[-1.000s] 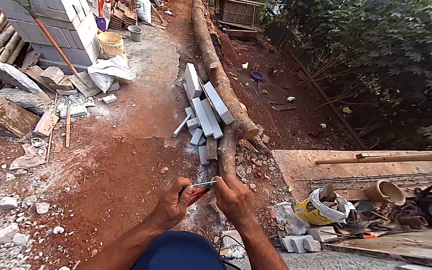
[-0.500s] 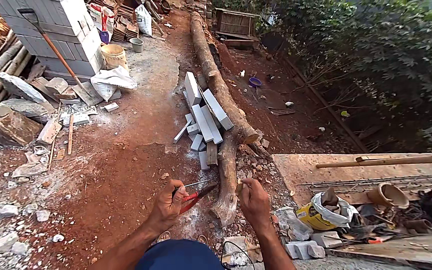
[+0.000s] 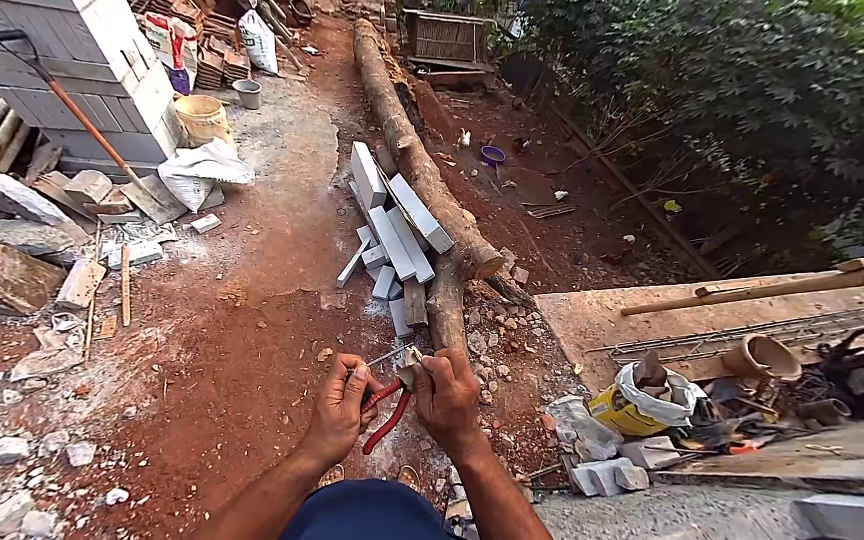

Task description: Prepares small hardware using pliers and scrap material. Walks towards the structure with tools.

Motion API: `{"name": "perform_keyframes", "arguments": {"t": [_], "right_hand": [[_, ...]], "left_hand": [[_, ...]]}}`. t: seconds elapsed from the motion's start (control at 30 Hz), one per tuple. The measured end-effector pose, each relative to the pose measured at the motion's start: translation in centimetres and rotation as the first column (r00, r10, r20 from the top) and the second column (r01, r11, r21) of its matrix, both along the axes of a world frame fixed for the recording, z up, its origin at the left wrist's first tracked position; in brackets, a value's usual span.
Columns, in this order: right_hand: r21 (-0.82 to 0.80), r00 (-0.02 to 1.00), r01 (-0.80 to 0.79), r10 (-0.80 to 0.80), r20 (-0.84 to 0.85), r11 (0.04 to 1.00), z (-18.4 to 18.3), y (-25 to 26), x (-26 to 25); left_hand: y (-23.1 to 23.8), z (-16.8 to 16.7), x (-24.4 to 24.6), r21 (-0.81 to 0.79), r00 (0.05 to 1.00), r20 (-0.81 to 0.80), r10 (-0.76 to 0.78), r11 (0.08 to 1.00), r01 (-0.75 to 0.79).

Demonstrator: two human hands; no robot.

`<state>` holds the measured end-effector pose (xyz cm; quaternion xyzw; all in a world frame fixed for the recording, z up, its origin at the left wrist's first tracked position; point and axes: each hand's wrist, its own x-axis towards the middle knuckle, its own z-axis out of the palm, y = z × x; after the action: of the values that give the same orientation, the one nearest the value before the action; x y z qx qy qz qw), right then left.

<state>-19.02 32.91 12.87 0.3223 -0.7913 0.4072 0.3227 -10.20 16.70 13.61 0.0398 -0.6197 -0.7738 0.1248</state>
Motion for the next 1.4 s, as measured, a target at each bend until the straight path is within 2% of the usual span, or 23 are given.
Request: {"name": "perform_keyframes", "arguments": {"t": [0.1,0.2,0.27,0.37,0.43,0.5,0.6,0.7,0.8,0.87,0.93,1.0,1.13,1.23,1.3,1.4], "right_hand": [[0.036,0.999,0.024,-0.025,0.032,0.999,0.4,-0.1,-0.7],[0.109,0.988,0.14,-0.146,0.054,0.984,0.3,1.0,-3.2],[0.126,0.964,0.204,-0.222,0.145,0.971,0.0,2.6,-5.0],[-0.081,0.933,0.24,-0.206,0.296,0.967,1.0,4.2,-5.6],[-0.199,0.949,0.214,-0.155,0.276,0.956,1.6,3.9,-4.4],[-0.227,0.977,0.146,-0.105,0.183,0.963,1.9,2.9,-2.5],[-0.074,1.0,0.015,-0.014,0.013,0.997,1.5,0.7,-0.2],[0.118,0.996,0.036,-0.027,-0.081,0.992,1.2,-0.8,-0.3],[0.199,0.984,0.177,-0.17,-0.053,0.964,1.5,-0.5,-2.7],[0.21,0.965,0.229,-0.25,0.079,0.951,1.7,0.6,-4.4],[0.07,0.939,0.202,-0.213,0.27,0.977,2.4,1.5,-5.1],[-0.098,0.908,0.162,-0.11,0.404,0.982,2.6,1.2,-4.6],[-0.299,0.883,0.069,0.081,0.463,0.952,1.5,-1.6,-2.6],[-0.462,0.82,0.02,0.25,0.515,0.886,1.1,-3.7,-1.6],[-0.546,0.757,0.031,0.337,0.56,0.838,1.3,-4.8,-0.9],[-0.62,0.657,0.064,0.435,0.616,0.782,1.3,-5.6,-0.5]], "left_hand": [[-0.4,-0.1,0.1,0.006,1.0,-0.009,-0.007,1.0,0.007],[-0.8,-0.4,0.4,-0.019,1.0,0.011,0.011,1.0,-0.011],[-0.8,-0.5,0.8,-0.005,0.999,0.045,0.029,1.0,-0.028],[-1.1,-0.2,0.7,0.069,0.997,0.074,0.032,0.997,-0.037],[-1.4,-0.4,0.5,0.135,0.995,0.1,0.028,0.99,-0.041],[-1.6,-0.5,0.2,0.156,0.993,0.111,0.03,0.987,-0.048],[-1.6,-0.5,-0.1,0.139,0.995,0.097,0.022,0.99,-0.035],[-1.6,-0.4,0.0,0.127,0.999,0.054,-0.001,0.992,-0.006],[-2.0,-1.0,-0.6,0.117,0.999,0.046,0.011,0.993,-0.016],[-2.1,-1.3,-0.4,0.152,0.999,0.05,0.012,0.988,-0.019],[-2.3,-1.0,-0.4,0.208,1.0,0.03,0.0,0.978,-0.006],[-2.5,-1.1,-0.4,0.302,1.0,0.022,-0.009,0.953,0.002],[-2.8,-1.8,-1.0,0.493,0.998,0.046,-0.051,0.87,0.022],[-2.8,-2.4,-1.3,0.609,0.995,0.034,-0.09,0.791,0.051],[-2.7,-2.7,-1.4,0.583,0.998,0.003,-0.061,0.811,0.048],[-2.3,-3.1,-1.9,0.384,0.993,-0.114,0.041,0.923,0.006]]}}
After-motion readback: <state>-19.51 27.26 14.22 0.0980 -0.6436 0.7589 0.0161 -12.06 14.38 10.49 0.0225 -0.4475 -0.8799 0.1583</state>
